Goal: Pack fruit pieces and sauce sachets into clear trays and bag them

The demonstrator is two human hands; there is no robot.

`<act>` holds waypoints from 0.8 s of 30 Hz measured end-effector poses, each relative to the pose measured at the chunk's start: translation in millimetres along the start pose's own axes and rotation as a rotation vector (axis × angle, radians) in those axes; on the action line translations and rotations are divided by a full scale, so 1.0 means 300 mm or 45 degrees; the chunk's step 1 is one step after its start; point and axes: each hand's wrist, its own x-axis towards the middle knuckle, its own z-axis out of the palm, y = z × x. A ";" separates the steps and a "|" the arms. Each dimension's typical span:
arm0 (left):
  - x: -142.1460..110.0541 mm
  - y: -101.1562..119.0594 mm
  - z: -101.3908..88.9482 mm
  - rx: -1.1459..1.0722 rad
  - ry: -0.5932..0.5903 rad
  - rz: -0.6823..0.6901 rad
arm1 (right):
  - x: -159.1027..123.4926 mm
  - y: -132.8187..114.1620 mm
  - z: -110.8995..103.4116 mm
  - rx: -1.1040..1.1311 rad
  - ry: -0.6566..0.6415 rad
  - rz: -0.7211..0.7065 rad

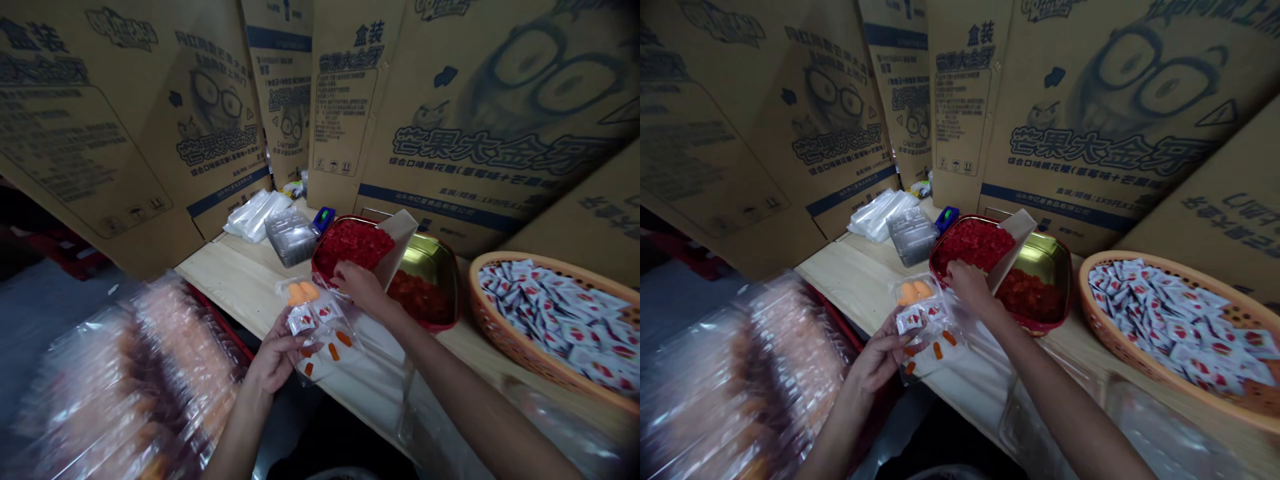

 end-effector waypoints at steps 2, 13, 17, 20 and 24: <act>-0.001 -0.005 0.006 -0.009 -0.020 -0.009 | -0.109 -0.029 0.001 0.272 0.045 -0.172; -0.050 -0.052 0.023 0.035 -0.115 -0.117 | -0.500 0.166 0.107 0.183 0.754 0.341; -0.068 -0.052 0.029 0.063 -0.092 -0.149 | -0.576 0.305 0.205 -0.098 0.611 0.643; -0.074 -0.057 0.038 0.064 -0.105 -0.172 | -0.588 0.348 0.245 -0.173 0.557 0.669; -0.078 -0.077 0.045 0.072 -0.107 -0.187 | -0.580 0.365 0.239 -0.195 0.538 0.610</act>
